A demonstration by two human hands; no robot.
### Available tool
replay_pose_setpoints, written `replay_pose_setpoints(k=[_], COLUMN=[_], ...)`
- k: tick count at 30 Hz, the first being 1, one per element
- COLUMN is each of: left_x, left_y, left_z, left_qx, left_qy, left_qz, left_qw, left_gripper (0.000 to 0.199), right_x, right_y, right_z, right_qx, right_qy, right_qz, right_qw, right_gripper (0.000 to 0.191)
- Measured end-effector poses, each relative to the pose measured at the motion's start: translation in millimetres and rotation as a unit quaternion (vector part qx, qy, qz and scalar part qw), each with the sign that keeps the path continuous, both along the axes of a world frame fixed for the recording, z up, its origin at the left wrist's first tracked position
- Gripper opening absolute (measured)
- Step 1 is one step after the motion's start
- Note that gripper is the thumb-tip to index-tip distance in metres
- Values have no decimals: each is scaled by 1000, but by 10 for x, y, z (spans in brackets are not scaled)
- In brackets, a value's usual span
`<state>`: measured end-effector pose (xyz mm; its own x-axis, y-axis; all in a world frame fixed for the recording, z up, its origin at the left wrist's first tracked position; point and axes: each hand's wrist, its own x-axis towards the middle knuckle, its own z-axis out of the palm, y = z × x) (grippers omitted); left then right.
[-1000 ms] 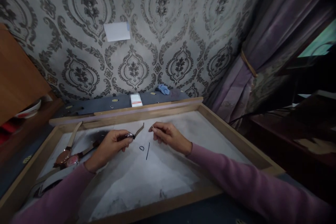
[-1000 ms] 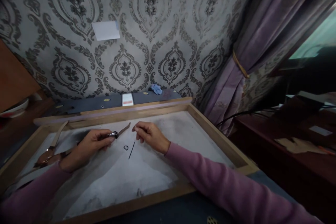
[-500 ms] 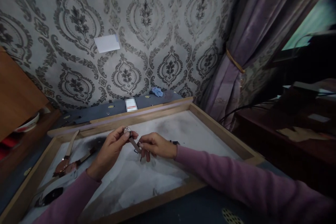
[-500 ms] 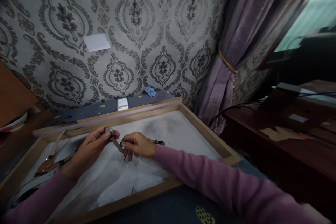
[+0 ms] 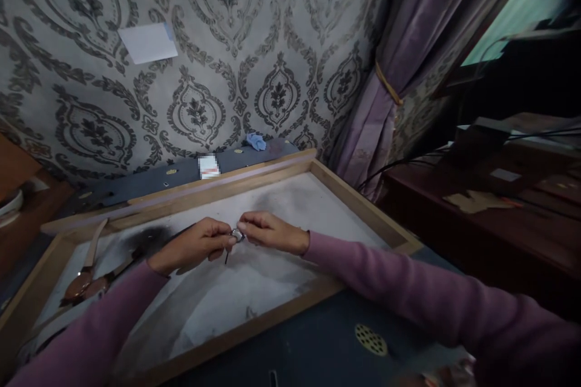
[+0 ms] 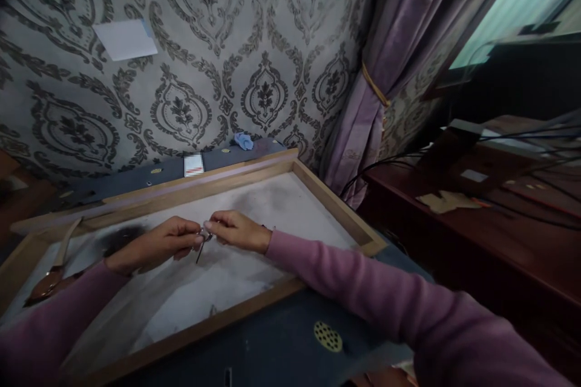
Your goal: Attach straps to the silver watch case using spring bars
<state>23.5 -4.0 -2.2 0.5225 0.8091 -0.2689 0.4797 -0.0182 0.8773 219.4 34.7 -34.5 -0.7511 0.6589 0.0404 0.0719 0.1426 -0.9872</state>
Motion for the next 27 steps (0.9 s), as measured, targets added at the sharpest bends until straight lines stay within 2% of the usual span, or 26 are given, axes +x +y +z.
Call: replay_pose_setpoints(k=[4, 10, 13, 17, 22, 24, 27], left_x=[47, -27, -70, -109, -72, -35, 11], left_y=[-3, -21, -7, 27, 92, 121, 151], left_z=[-56, -45, -49, -59, -67, -83, -124], left_qx=[9, 51, 62, 97, 152, 183, 241], left_qy=[9, 23, 35, 105, 153, 173, 221], left_qz=[-14, -27, -47, -94, -129, -126, -83], left_qw=[1000, 998, 996, 985, 968, 960, 941], left_gripper=[25, 25, 26, 27, 25, 24, 18], right_x=[-67, -62, -62, 58, 413, 542, 664], right_y=[-56, -62, -47, 53, 180, 201, 225], right_z=[-39, -39, -60, -54, -16, -30, -74], right_qx=[43, -36, -33, 6, 40, 58, 91], right_qy=[-4, -18, -37, -53, -88, -110, -143], right_qz=[17, 20, 15, -60, -134, -153, -176], right_qw=[999, 999, 999, 997, 986, 980, 970], right_gripper=[48, 49, 46, 35, 23, 20, 15])
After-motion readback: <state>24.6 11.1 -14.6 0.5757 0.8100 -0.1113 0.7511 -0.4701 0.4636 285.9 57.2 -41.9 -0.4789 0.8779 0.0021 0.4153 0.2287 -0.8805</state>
